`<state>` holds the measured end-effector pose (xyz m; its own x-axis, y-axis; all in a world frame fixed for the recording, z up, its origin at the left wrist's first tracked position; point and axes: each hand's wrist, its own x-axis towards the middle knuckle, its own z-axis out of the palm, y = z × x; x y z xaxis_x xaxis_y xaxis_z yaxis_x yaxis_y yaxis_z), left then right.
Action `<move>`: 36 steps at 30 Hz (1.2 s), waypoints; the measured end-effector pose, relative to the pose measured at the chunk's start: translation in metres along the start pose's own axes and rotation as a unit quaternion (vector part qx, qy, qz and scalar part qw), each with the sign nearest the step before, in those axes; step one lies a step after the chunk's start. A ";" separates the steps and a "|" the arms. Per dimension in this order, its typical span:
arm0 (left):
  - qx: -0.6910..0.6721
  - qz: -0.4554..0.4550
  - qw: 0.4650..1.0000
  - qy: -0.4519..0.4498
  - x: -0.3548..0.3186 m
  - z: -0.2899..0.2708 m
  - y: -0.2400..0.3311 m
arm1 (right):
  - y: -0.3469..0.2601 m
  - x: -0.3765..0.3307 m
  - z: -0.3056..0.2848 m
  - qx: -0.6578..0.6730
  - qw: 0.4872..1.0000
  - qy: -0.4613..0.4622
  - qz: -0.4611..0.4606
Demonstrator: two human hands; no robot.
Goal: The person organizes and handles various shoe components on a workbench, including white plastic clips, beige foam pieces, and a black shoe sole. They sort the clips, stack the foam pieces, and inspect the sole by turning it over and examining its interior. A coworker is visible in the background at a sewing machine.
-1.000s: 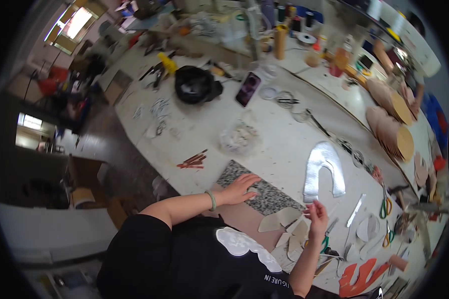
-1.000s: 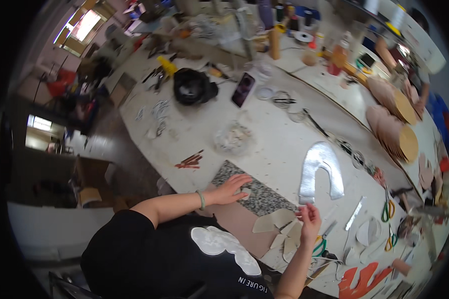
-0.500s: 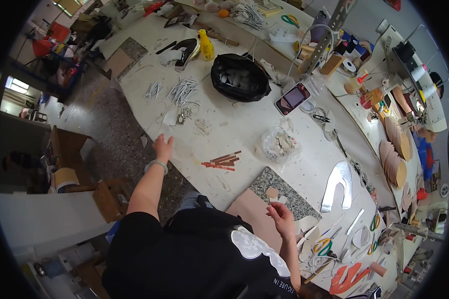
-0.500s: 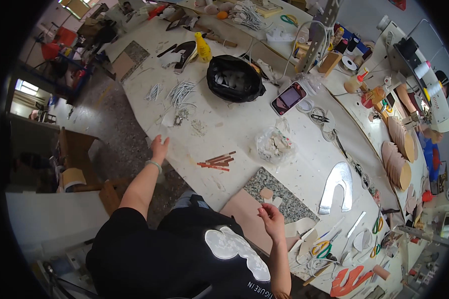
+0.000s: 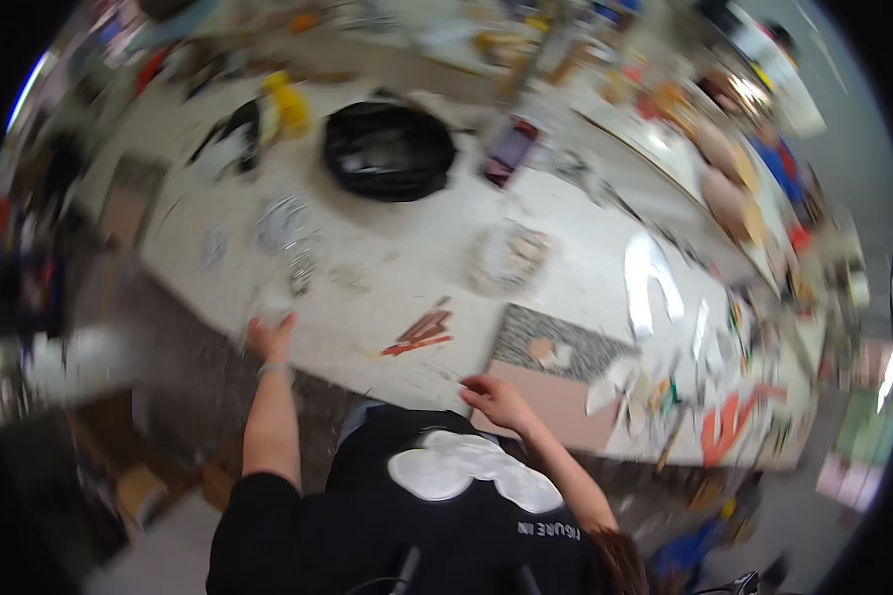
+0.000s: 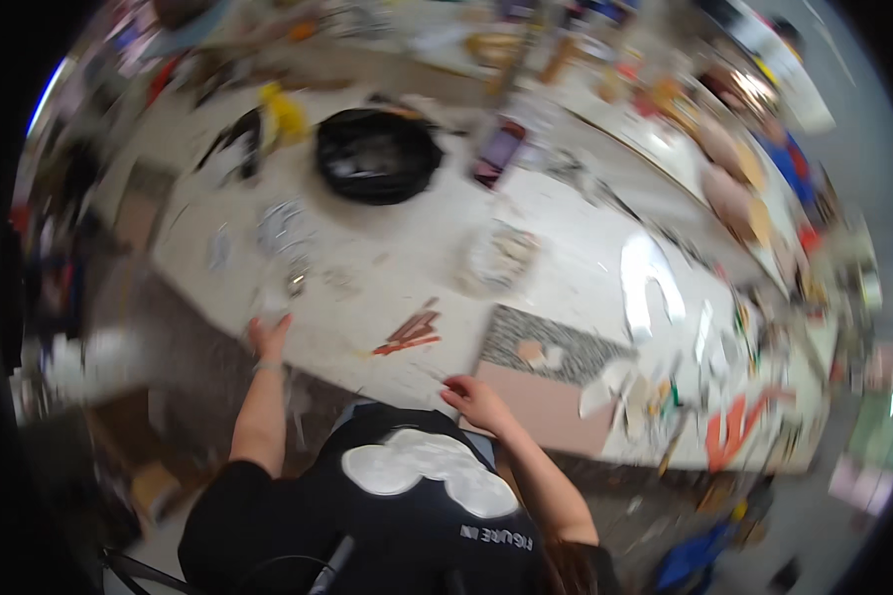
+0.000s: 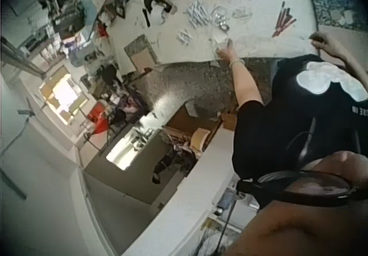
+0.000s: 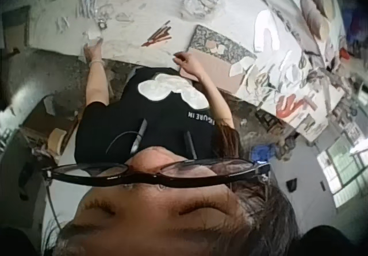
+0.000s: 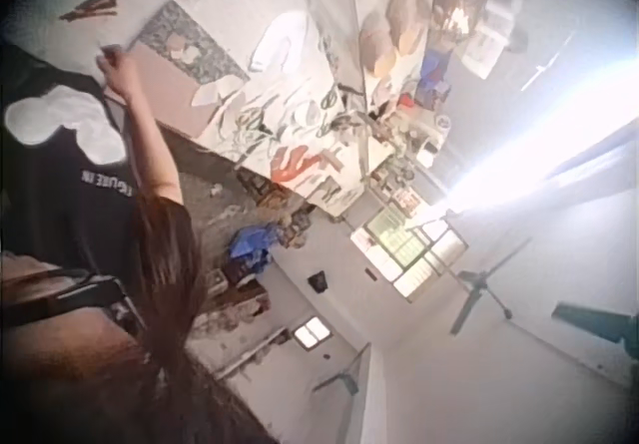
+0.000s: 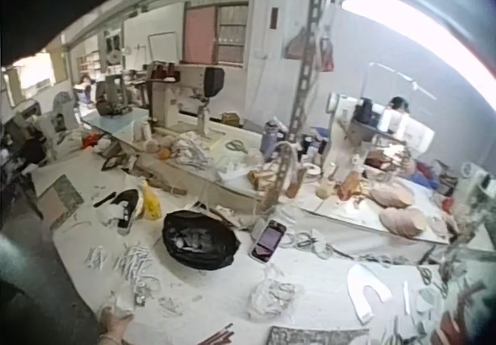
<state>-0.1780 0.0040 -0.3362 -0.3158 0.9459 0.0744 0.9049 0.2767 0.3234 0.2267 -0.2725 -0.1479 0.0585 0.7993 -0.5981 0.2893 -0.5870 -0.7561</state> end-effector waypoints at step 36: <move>-0.164 0.421 0.641 -0.621 -0.435 -0.079 0.366 | 0.276 -0.225 -0.179 0.532 0.699 0.479 -0.001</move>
<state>0.2682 -0.3199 -0.1763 0.8992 0.1986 -0.3898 0.4331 -0.2782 0.8574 0.4641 -0.5913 -0.1745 0.8186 0.2211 -0.5301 -0.5534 0.0567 -0.8310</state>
